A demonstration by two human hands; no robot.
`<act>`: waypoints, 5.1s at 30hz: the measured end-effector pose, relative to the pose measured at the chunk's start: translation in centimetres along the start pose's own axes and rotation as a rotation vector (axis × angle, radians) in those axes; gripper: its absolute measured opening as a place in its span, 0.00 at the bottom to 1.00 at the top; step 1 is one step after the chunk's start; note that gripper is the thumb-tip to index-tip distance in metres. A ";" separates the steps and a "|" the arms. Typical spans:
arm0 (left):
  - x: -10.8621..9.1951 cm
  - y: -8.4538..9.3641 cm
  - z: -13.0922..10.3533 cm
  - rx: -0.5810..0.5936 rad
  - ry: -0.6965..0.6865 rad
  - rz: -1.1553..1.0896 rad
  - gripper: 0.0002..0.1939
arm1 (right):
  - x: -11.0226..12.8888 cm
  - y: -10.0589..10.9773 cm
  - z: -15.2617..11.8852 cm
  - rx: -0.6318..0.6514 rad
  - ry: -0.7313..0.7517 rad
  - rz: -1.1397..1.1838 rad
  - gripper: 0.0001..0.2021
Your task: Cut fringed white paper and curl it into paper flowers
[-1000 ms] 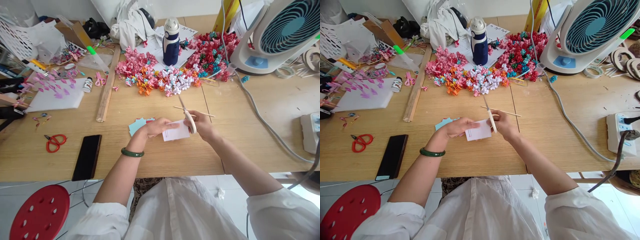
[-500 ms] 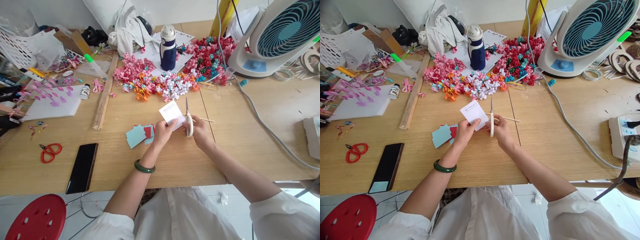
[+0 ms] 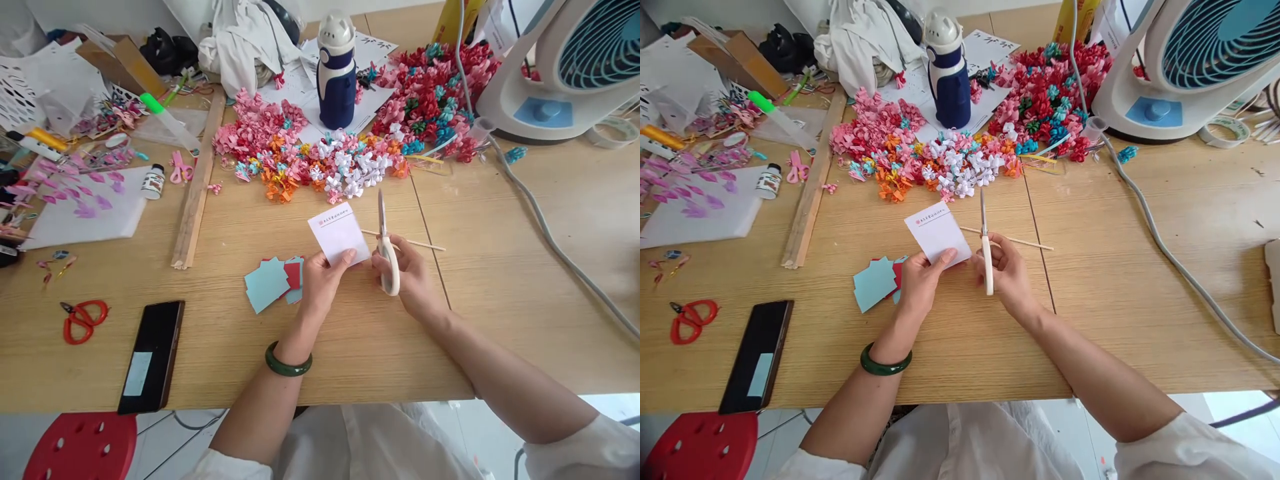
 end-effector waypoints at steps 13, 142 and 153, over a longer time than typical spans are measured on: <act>-3.2 2.6 -0.9 0.019 0.045 -0.336 0.12 | -0.3 -2.1 -2.9 0.424 -0.156 -0.178 0.27; -1.0 2.3 -0.8 -0.060 0.164 -0.238 0.17 | -0.3 -1.3 -3.3 0.285 -0.051 -0.340 0.17; -0.9 2.5 -1.0 -0.115 0.236 -0.174 0.19 | 0.0 -1.5 -3.3 0.285 -0.091 -0.321 0.21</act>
Point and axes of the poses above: each hand's wrist, its own z-axis towards the middle knuckle, its own y-axis out of the back of the hand, x = y × z, the point moved 5 cm from there along z, towards the middle knuckle, and after that the axes turned 14 degrees about y, right-handed, at the moved point
